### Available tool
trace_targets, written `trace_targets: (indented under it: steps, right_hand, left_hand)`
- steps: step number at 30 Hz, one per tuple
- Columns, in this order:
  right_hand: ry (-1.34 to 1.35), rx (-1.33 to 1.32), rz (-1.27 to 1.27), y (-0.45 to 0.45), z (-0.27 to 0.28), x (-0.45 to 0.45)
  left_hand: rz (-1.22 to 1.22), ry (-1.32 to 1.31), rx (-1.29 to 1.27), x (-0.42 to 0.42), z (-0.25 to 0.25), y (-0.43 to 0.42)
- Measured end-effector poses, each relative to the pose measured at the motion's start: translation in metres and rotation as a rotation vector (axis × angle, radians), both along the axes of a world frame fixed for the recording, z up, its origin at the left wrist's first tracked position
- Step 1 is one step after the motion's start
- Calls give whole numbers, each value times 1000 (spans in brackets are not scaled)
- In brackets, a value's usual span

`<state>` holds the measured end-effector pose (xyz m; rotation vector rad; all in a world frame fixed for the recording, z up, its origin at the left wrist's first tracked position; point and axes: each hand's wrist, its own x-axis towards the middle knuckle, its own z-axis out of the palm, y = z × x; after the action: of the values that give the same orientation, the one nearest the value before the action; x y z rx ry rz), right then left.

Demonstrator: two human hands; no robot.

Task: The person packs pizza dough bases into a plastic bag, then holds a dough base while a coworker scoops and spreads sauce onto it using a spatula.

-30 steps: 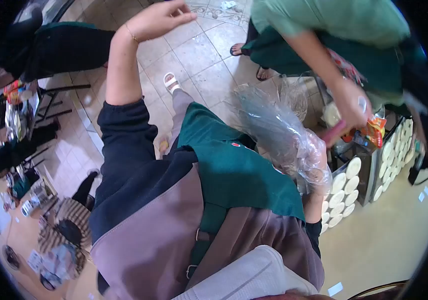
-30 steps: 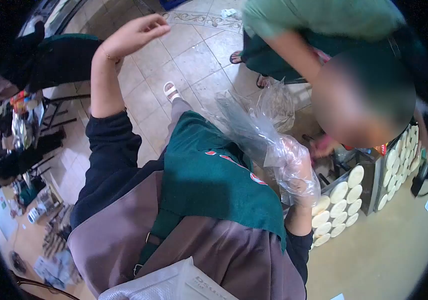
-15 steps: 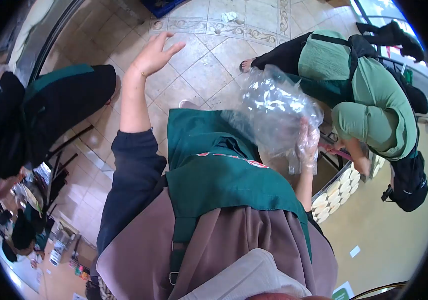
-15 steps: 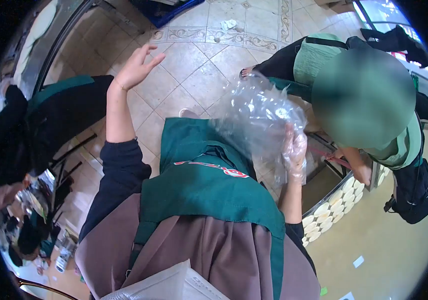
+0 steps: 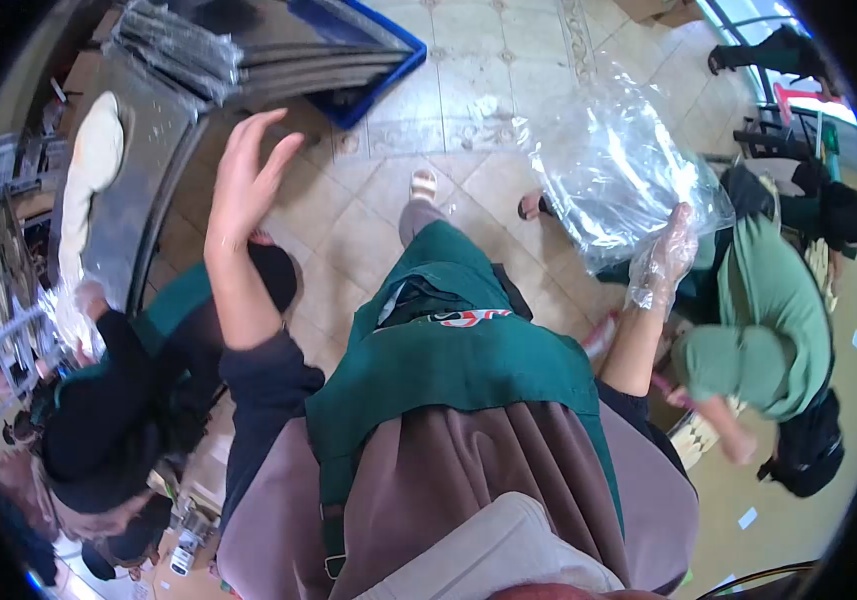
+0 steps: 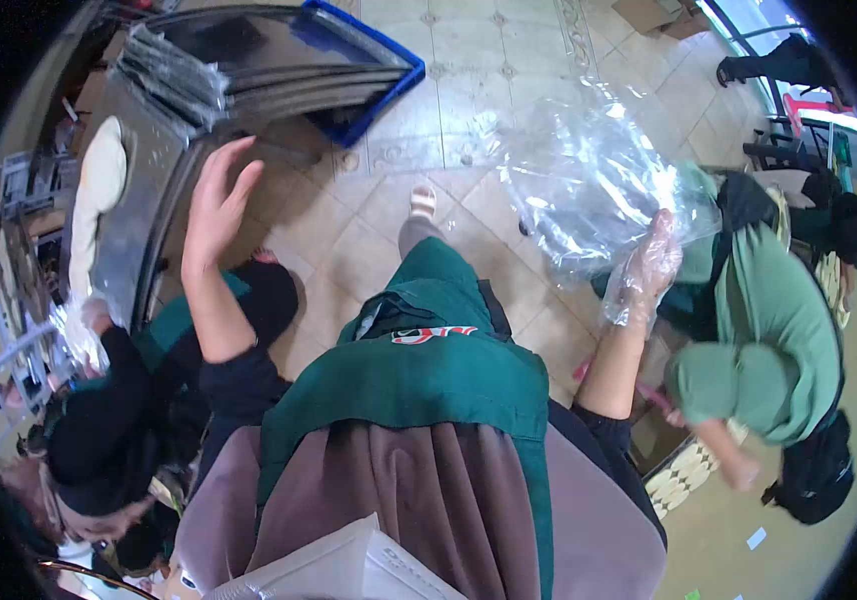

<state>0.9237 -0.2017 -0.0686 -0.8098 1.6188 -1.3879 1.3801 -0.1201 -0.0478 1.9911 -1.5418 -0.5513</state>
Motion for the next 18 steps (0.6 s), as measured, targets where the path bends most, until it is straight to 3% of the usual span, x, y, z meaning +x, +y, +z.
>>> trace_targets:
  steps: [5, 7, 9, 12, 15, 18]
  right_hand:
    - [128, -148, -11, -161, 8, 45]
    - [-25, -210, 6, -208, 9, 64]
    - [82, -223, 32, -245, 15, 84]
    - [176, -220, -11, -279, 34, 118]
    - [265, -221, -101, -303, 48, 137]
    - [340, -209, -141, -327, 77, 181]
  left_hand:
    - [324, 66, -320, 71, 35, -54]
    - [374, -99, -337, 98, 44, -68]
    - [377, -139, -310, 124, 47, -83]
    - [376, -120, -307, 163, 27, -118]
    - [413, -399, -256, 200, -9, -156]
    - [501, -326, -174, 241, -55, -188]
